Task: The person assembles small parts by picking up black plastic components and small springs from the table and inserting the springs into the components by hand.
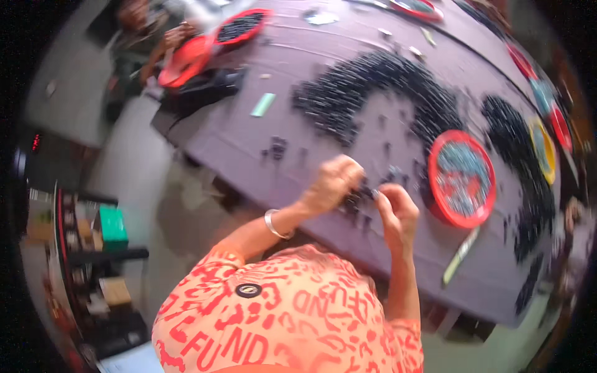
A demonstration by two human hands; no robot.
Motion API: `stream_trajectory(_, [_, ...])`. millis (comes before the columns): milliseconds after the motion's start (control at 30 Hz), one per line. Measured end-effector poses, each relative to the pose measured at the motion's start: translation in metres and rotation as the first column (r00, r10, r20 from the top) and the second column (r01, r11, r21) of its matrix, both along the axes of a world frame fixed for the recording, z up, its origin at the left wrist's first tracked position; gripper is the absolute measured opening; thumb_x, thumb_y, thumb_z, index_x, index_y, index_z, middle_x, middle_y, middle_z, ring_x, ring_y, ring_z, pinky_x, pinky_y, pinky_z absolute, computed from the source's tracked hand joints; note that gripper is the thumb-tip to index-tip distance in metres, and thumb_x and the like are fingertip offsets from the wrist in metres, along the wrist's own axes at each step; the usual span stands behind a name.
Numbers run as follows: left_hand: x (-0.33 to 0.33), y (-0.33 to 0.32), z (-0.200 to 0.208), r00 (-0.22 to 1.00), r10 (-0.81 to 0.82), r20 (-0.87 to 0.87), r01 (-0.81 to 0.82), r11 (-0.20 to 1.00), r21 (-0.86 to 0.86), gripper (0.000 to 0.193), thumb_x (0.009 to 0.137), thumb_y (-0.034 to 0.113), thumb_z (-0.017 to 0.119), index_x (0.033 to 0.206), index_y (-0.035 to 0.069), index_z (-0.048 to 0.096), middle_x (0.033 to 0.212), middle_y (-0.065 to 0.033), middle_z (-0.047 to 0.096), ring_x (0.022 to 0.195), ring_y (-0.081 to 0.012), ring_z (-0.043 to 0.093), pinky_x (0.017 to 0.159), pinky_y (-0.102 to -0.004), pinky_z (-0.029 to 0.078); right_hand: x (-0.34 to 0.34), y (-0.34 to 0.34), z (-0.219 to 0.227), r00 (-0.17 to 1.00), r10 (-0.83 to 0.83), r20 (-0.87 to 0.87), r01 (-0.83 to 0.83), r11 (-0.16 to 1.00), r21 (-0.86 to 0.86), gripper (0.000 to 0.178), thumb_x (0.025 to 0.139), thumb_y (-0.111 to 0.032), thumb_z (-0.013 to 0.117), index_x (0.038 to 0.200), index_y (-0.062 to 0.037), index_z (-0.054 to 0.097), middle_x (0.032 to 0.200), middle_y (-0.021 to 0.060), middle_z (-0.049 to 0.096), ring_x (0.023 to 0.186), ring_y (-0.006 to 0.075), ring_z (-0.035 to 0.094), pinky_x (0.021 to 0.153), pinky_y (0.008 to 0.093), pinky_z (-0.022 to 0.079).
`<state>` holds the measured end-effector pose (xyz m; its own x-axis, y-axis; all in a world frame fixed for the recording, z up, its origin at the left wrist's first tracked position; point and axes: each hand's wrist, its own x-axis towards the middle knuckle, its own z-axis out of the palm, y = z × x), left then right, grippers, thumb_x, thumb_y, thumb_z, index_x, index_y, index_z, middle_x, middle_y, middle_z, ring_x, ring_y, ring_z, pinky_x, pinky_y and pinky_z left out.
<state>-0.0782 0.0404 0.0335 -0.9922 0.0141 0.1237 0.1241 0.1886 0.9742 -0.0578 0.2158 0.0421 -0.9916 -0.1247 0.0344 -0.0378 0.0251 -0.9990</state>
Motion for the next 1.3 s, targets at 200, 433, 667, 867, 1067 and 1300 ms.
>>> stream_trajectory(200, [-0.025, -0.007, -0.005, 0.995, -0.048, -0.084, 0.015, 0.934, -0.357, 0.008, 0.084, 0.011, 0.062, 0.087, 0.004, 0.064, 0.07, -0.0051, 0.06, 0.064, -0.013, 0.056, 0.061, -0.0274, 0.047, -0.006, 0.021, -0.026, 0.973, -0.172, 0.151, 0.205, 0.948, -0.242, 0.009, 0.085, -0.005, 0.064, 0.092, -0.0007, 0.062, 0.081, 0.0009, 0.063, 0.07, 0.0062, 0.057, 0.065, 0.0193, 0.046])
stream_trajectory(433, [-0.046, 0.015, -0.027, 0.964, -0.145, -0.225, -0.009, 0.823, -0.567, 0.012, 0.075, 0.008, 0.067, 0.086, 0.006, 0.065, 0.077, -0.0064, 0.063, 0.073, -0.0201, 0.058, 0.066, -0.0304, 0.048, -0.003, 0.034, -0.03, 0.965, -0.171, 0.198, 0.229, 0.917, -0.327, 0.012, 0.085, -0.006, 0.066, 0.094, 0.0007, 0.063, 0.082, 0.0023, 0.064, 0.072, 0.0076, 0.059, 0.067, 0.0203, 0.048])
stream_trajectory(667, [-0.042, 0.02, -0.011, 0.891, -0.182, -0.416, -0.09, 0.828, -0.554, 0.022, 0.067, 0.007, 0.074, 0.089, 0.007, 0.067, 0.085, -0.0068, 0.064, 0.082, -0.0236, 0.058, 0.074, -0.0339, 0.048, -0.009, 0.025, -0.03, 0.951, -0.183, 0.25, 0.25, 0.93, -0.269, 0.015, 0.085, -0.009, 0.066, 0.095, 0.0015, 0.064, 0.082, 0.0046, 0.066, 0.072, 0.0078, 0.061, 0.067, 0.0211, 0.05])
stream_trajectory(867, [-0.037, 0.021, -0.014, 0.823, -0.402, -0.401, 0.278, 0.901, -0.334, 0.027, 0.067, 0.005, 0.077, 0.092, 0.005, 0.067, 0.086, -0.0073, 0.065, 0.076, -0.022, 0.061, 0.067, -0.0307, 0.05, -0.018, 0.025, -0.02, 0.951, -0.03, 0.309, 0.133, 0.939, -0.319, 0.013, 0.085, -0.01, 0.067, 0.092, 0.0004, 0.065, 0.08, 0.0029, 0.066, 0.07, 0.0064, 0.06, 0.063, 0.0194, 0.048])
stream_trajectory(1067, [-0.028, 0.022, -0.001, 0.777, -0.379, -0.502, 0.2, 0.905, -0.375, 0.019, 0.073, 0.005, 0.073, 0.09, 0.003, 0.065, 0.08, -0.0076, 0.062, 0.072, -0.0223, 0.06, 0.063, -0.0306, 0.05, -0.018, 0.028, -0.016, 0.954, 0.059, 0.293, 0.046, 0.939, -0.34, 0.013, 0.085, -0.011, 0.067, 0.09, 0.0, 0.065, 0.079, 0.0031, 0.066, 0.071, 0.007, 0.06, 0.063, 0.0201, 0.049])
stream_trajectory(1300, [-0.01, 0.024, -0.019, 0.846, -0.332, -0.418, 0.233, 0.934, -0.27, 0.011, 0.081, 0.002, 0.065, 0.088, 0.002, 0.057, 0.075, -0.0086, 0.058, 0.07, -0.0234, 0.057, 0.061, -0.0316, 0.048, -0.007, 0.016, -0.02, 0.96, 0.051, 0.274, 0.029, 0.96, -0.28, 0.012, 0.086, -0.01, 0.065, 0.091, 0.0009, 0.064, 0.08, 0.0028, 0.065, 0.072, 0.0073, 0.06, 0.065, 0.021, 0.05])
